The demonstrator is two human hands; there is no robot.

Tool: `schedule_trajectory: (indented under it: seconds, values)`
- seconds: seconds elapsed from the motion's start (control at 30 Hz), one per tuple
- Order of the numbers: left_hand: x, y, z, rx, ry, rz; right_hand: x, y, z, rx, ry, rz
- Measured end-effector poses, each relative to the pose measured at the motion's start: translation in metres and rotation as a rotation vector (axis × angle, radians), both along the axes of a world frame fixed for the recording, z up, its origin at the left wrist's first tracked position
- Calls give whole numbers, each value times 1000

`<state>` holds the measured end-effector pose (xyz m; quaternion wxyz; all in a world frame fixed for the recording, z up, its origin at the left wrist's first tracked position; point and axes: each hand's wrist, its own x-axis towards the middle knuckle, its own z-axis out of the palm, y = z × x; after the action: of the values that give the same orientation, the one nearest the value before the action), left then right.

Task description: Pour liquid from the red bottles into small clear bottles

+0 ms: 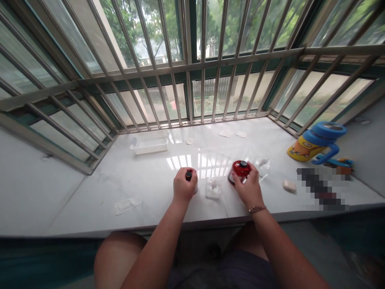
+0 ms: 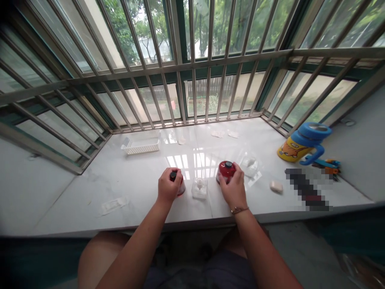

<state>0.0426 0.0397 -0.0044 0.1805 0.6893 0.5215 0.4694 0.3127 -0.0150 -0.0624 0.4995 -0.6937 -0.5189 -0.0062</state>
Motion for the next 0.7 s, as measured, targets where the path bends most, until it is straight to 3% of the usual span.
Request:
schedule_trajectory:
  seconds: [0.23, 0.3, 0.37, 0.47, 0.5, 0.57, 0.63, 0.7]
  values:
    - [2, 0, -1, 9, -15, 5, -14, 95, 8, -198, 215, 212]
    - [2, 0, -2, 10, -21, 7, -28, 122, 18, -247, 276, 397]
    - [1, 0, -2, 11, -23, 2, -42, 139, 32, -320, 328, 678]
    - [1, -1, -1, 9, -23, -9, -47, 143, 57, -457, 291, 923]
    - [1, -1, -1, 10, -25, -12, -42, 138, 65, -471, 235, 915]
    - [1, -2, -2, 12, -33, -14, -22, 122, 78, -387, 59, 754]
    - [1, -2, -2, 16, -46, -11, 12, 101, 83, -212, -202, 447]
    - [2, -2, -3, 18, -57, -10, 54, 82, 80, -188, -397, 109]
